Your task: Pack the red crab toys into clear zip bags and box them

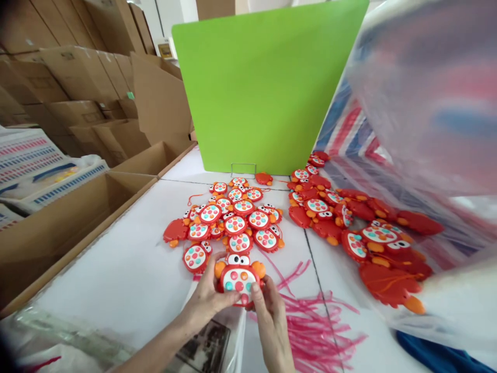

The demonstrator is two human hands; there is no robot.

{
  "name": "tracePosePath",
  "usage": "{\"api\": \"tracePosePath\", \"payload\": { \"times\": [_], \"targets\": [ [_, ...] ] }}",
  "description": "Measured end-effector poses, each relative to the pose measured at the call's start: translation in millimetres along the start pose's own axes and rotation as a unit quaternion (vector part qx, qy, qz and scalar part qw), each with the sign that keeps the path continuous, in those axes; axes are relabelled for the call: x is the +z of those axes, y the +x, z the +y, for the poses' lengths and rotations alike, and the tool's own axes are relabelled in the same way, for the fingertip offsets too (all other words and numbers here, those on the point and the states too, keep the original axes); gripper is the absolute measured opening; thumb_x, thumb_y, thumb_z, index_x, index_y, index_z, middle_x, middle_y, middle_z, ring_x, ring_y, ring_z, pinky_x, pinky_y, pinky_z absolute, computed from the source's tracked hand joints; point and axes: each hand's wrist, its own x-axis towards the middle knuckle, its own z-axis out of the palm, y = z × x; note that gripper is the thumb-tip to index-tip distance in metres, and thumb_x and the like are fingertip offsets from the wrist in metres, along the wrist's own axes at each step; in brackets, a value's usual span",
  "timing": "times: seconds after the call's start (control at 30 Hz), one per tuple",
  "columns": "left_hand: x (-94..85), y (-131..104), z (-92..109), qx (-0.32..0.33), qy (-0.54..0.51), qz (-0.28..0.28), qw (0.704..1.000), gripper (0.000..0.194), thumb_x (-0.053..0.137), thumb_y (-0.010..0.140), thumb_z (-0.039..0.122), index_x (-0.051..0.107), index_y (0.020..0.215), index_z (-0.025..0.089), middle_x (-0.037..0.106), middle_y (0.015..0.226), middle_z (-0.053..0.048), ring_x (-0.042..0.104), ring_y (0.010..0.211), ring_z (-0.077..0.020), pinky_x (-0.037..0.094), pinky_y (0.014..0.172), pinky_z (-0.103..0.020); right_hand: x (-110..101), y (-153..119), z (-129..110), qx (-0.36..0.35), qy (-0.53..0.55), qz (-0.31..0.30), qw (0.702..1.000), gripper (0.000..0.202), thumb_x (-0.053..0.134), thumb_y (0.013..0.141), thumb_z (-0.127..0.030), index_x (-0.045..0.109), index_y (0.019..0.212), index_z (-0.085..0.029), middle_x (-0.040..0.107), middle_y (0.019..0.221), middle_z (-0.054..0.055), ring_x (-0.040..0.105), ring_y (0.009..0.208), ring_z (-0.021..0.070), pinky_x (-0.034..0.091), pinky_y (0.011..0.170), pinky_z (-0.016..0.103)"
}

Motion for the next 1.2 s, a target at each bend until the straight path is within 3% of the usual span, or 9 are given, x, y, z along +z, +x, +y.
{"api": "tracePosePath", "payload": {
  "times": [0.17, 0.4, 0.63, 0.73, 0.83, 0.93, 1.03, 1.1, 1.2],
  "targets": [
    [-2.5, -13, -12, -0.046, -0.011, -0.007, 0.999, 0.066, 0.079, 0.061, 0.027, 0.045, 0.117, 0.017, 0.062, 0.108, -0.010, 0.058, 0.099, -0.0257, 0.048, 0.085, -0.033, -1, -6, 2, 0.014, 0.087, -0.083, 0.993, 0.042, 0.071, 0.071, -0.044, 0.064, 0.101, -0.017, 0.070, 0.098, 0.007, 0.063, 0.096, 0.0264, 0.050, 0.084, 0.038],
    [0.9, -35, -22, -0.023, 0.059, 0.037, 0.997, 0.054, 0.072, 0.067, 0.021, 0.046, 0.114, 0.015, 0.063, 0.102, -0.008, 0.059, 0.092, -0.0222, 0.048, 0.078, -0.029, 8, -23, 34, 0.045, 0.069, 0.019, 0.996, 0.056, 0.072, 0.066, -0.050, 0.060, 0.112, -0.020, 0.068, 0.110, 0.005, 0.061, 0.103, 0.0255, 0.054, 0.075, 0.031],
    [-6.2, -48, -26, 0.012, 0.015, 0.008, 1.000, 0.055, 0.077, 0.064, 0.026, 0.051, 0.110, 0.014, 0.063, 0.102, -0.010, 0.059, 0.095, -0.0252, 0.048, 0.080, -0.030, 3, -29, 41, 0.085, 0.094, 0.004, 0.992, 0.057, 0.075, 0.061, -0.051, 0.062, 0.109, -0.022, 0.070, 0.105, 0.003, 0.063, 0.099, 0.0257, 0.057, 0.066, 0.027],
    [-2.7, -52, -23, 0.024, 0.001, 0.002, 1.000, 0.056, 0.077, 0.063, 0.023, 0.049, 0.111, 0.014, 0.063, 0.104, -0.010, 0.059, 0.095, -0.0245, 0.048, 0.080, -0.030, -4, -26, 53, 0.054, 0.068, 0.015, 0.996, 0.055, 0.075, 0.062, -0.049, 0.063, 0.109, -0.024, 0.069, 0.108, 0.003, 0.063, 0.100, 0.0260, 0.058, 0.065, 0.027],
    [-3.5, -52, -23, 0.011, 0.001, 0.024, 1.000, 0.056, 0.076, 0.063, 0.022, 0.049, 0.112, 0.015, 0.064, 0.101, -0.009, 0.060, 0.091, -0.0233, 0.048, 0.077, -0.029, -13, -19, 72, 0.037, 0.077, 0.011, 0.996, 0.045, 0.077, 0.059, -0.048, 0.068, 0.098, -0.027, 0.070, 0.105, 0.002, 0.066, 0.094, 0.0262, 0.059, 0.063, 0.031],
    [-11.7, -51, -26, 0.010, -0.046, 0.016, 0.999, 0.066, 0.079, 0.061, 0.026, 0.048, 0.118, 0.015, 0.063, 0.105, -0.010, 0.059, 0.098, -0.0261, 0.048, 0.084, -0.033, -19, -15, 83, 0.045, 0.082, -0.014, 0.996, 0.036, 0.078, 0.056, -0.047, 0.070, 0.085, -0.028, 0.072, 0.098, 0.001, 0.067, 0.088, 0.0263, 0.059, 0.063, 0.035],
    [-28.2, -53, -28, 0.018, -0.024, -0.010, 0.999, 0.067, 0.077, 0.066, 0.037, 0.048, 0.122, 0.017, 0.061, 0.111, -0.012, 0.057, 0.103, -0.0284, 0.046, 0.091, -0.038, -15, -13, 69, 0.080, 0.083, -0.010, 0.993, 0.036, 0.079, 0.056, -0.044, 0.070, 0.086, -0.025, 0.072, 0.096, 0.002, 0.066, 0.091, 0.0267, 0.058, 0.067, 0.035],
    [-44.4, -55, -29, 0.027, 0.088, 0.007, 0.996, 0.063, 0.071, 0.072, 0.043, 0.049, 0.125, 0.018, 0.057, 0.120, -0.014, 0.053, 0.111, -0.0308, 0.041, 0.097, -0.041, -5, -4, 47, 0.105, 0.085, 0.022, 0.991, 0.039, 0.081, 0.053, -0.041, 0.068, 0.085, -0.023, 0.072, 0.094, 0.001, 0.066, 0.089, 0.0248, 0.058, 0.066, 0.032],
    [-72.1, -54, -36, 0.077, 0.301, -0.009, 0.950, 0.062, 0.066, 0.076, 0.045, 0.046, 0.131, 0.023, 0.043, 0.138, -0.014, 0.033, 0.130, -0.0350, 0.020, 0.111, -0.047, 19, 27, -1, 0.094, 0.079, 0.045, 0.991, 0.044, 0.082, 0.052, -0.040, 0.065, 0.087, -0.021, 0.071, 0.088, 0.001, 0.066, 0.081, 0.0202, 0.055, 0.061, 0.026]
  ]
}}
